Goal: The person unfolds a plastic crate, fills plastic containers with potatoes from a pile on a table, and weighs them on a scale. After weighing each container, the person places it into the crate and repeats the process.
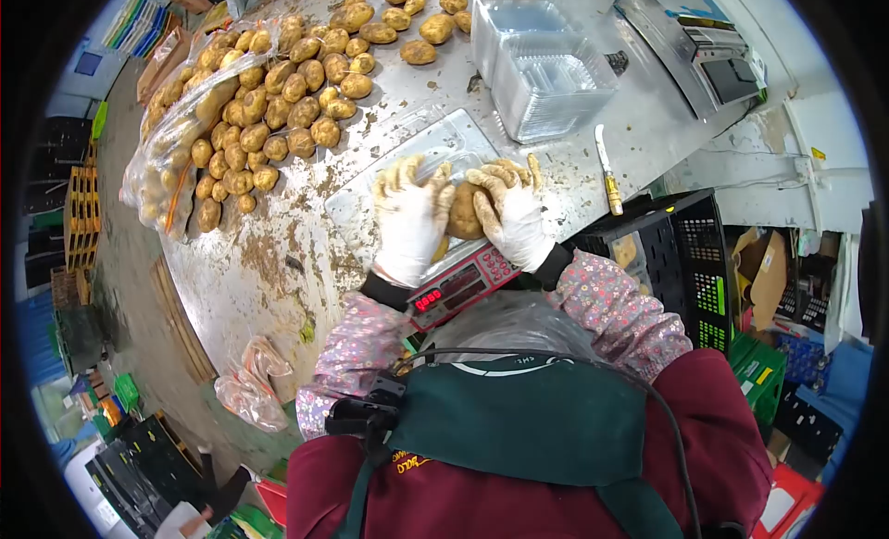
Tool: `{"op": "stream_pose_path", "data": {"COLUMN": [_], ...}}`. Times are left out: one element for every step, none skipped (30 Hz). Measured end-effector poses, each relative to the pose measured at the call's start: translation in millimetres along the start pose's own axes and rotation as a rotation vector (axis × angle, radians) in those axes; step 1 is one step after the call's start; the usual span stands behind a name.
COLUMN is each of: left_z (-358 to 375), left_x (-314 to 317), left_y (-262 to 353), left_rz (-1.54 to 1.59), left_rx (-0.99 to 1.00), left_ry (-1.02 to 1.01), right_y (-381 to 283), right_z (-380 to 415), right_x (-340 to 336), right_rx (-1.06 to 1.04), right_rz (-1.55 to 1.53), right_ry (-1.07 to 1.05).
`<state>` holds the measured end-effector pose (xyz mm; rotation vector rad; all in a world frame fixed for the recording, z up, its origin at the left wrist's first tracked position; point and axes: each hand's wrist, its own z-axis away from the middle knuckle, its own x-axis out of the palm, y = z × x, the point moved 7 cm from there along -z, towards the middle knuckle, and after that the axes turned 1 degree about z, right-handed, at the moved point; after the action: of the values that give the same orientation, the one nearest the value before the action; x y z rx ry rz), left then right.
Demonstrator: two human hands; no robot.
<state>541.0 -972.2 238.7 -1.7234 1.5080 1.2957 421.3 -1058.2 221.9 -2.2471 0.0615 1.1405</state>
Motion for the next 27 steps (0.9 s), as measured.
{"op": "stream_pose_path", "data": {"left_z": [2, 6, 13, 21, 32, 51, 74, 90, 96, 103, 111, 106, 100, 88, 76, 77, 77, 75, 77, 89, 106, 132, 153, 160, 163, 164, 163], "left_x": [-4, -18, -30, -43, -53, -47, -36, -26, -25, -3, 18, 29, 32, 35, 34, 27, 18, 0, -14, -22, -21, -3, 10, 14, 16, 13, 15], "left_y": [-7, -30, -54, -76, -99, -126, -153, -165, -167, -169, -166, -148, -138, -122, -109, -105, -95, -83, -73, -73, -65, -64, -62, -55, -45, -37, -34], "left_rz": [-0.001, 0.095, 0.193, 0.354, 0.514, 0.574, 0.632, 0.715, 0.710, 0.905, 1.098, 1.281, 1.281, 1.539, 1.794, 1.758, 1.762, 1.628, 1.493, 1.137, 1.008, 1.123, 1.236, 1.350, 1.461, 1.474, 1.478], "left_rx": [0.004, -0.152, -0.310, -0.422, -0.537, -0.637, -0.739, -0.832, -0.843, -0.992, -1.131, -1.115, -1.122, -1.058, -0.974, -1.028, -1.027, -0.967, -0.905, -0.620, -0.652, -0.779, -0.906, -1.004, -1.100, -1.184, -1.175], "left_ry": [-0.001, 0.077, 0.151, 0.298, 0.446, 0.485, 0.524, 0.417, 0.410, 0.205, -0.008, -0.077, -0.069, 0.017, 0.106, 0.189, 0.191, 0.143, 0.095, 0.052, 0.191, 0.138, 0.080, -0.022, -0.129, -0.020, -0.030], "right_y": [3, 12, 21, 26, 37, 53, 67, 76, 84, 91, 96, 100, 103, 108, 117, 113, 114, 105, 93, 82, 74, 66, 62, 65, 66, 67, 68], "right_z": [-1, -2, -1, -3, 1, 8, 16, 21, 27, 33, 37, 43, 46, 49, 55, 60, 60, 63, 69, 65, 64, 58, 53, 55, 56, 56, 57], "right_x": [-4, -11, -20, -34, -39, -40, -40, -42, -42, -40, -37, -30, -23, -19, 1, 16, 14, 18, 20, 16, 14, 10, 5, 11, 12, 13, 14], "right_rx": [0.003, 0.054, 0.108, 0.121, 0.148, 0.220, 0.294, 0.351, 0.410, 0.425, 0.436, 0.461, 0.483, 0.478, 0.615, 0.747, 0.746, 0.922, 1.098, 1.108, 1.109, 0.971, 0.838, 0.806, 0.806, 0.817, 0.829], "right_rz": [-0.001, -0.100, -0.198, -0.295, -0.241, -0.261, -0.282, -0.350, -0.418, -0.422, -0.419, -0.454, -0.487, -0.488, -0.778, -1.065, -1.061, -1.162, -1.256, -1.330, -1.331, -1.236, -1.138, -1.257, -1.258, -1.259, -1.259], "right_ry": [0.004, 0.060, 0.114, 0.158, 0.183, 0.185, 0.185, 0.192, 0.197, 0.165, 0.141, 0.105, 0.070, 0.064, -0.096, -0.262, -0.263, -0.450, -0.639, -0.686, -0.678, -0.660, -0.638, -0.581, -0.571, -0.568, -0.565]}}
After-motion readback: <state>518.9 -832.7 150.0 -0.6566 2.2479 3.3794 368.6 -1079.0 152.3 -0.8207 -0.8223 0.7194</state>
